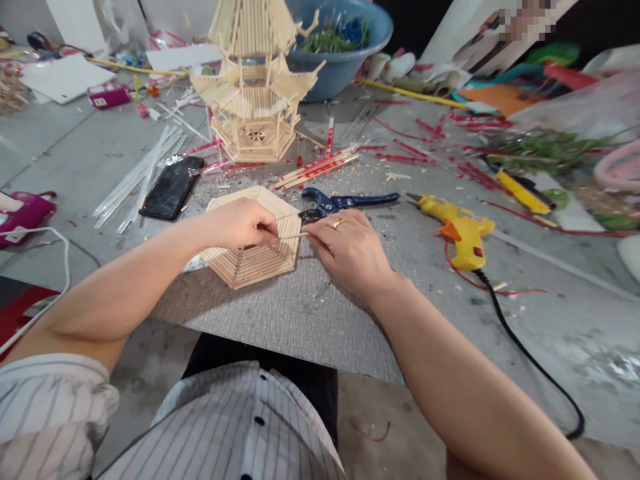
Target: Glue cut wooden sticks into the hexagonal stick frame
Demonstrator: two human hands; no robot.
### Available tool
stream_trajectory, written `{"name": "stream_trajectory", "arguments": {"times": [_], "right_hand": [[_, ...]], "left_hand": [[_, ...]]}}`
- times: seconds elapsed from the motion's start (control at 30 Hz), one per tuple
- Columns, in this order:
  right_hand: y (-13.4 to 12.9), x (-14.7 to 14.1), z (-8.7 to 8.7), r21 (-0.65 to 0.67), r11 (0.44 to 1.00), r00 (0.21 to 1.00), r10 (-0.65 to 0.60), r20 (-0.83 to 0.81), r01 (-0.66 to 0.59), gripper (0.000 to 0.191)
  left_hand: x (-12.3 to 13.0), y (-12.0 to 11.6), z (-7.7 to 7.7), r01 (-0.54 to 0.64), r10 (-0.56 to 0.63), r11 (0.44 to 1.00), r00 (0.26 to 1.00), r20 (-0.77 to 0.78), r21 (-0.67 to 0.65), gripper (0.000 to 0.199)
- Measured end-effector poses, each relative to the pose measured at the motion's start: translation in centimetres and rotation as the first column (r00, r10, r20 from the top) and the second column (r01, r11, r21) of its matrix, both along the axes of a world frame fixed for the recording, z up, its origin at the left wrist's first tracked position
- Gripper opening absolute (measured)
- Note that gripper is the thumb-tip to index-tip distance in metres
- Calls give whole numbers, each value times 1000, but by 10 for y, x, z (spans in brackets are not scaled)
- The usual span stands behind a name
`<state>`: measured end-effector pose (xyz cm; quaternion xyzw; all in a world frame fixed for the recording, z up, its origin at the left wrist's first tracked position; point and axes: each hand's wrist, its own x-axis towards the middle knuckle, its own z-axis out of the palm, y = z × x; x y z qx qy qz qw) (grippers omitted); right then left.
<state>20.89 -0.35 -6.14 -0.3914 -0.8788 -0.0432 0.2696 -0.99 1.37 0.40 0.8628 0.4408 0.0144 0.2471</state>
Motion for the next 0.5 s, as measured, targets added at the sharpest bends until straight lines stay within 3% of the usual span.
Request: {"name": "stream_trajectory", "arguments": {"times": [0.1, 0.17, 0.23, 0.33, 0.43, 0.5], "right_hand": [[-1, 0, 0, -21, 998, 998, -66, -24, 65, 26], [-3, -1, 1, -44, 992, 992, -120, -34, 119, 29], [-4, -1, 2, -70, 984, 985, -170, -39, 167, 31], [-6, -2, 2, -103, 973, 977, -210, -36, 205, 31], [-6, -2, 1, -111, 973, 978, -208, -25, 204, 31], [-7, -2, 1, -104, 975, 979, -202, -28, 198, 30]], "left_hand": [[-5, 4, 7, -112, 126, 983, 988, -84, 149, 28], [-14, 8, 15, -259, 314, 922, 936, -162, 289, 29], [-29, 9, 24, -419, 528, 819, 818, -229, 393, 32], [-62, 9, 32, -561, 723, 676, 632, -280, 479, 38], [-100, 4, 30, -698, 849, 527, 451, -274, 485, 38], [-122, 0, 25, -734, 879, 474, 372, -297, 486, 39]]}}
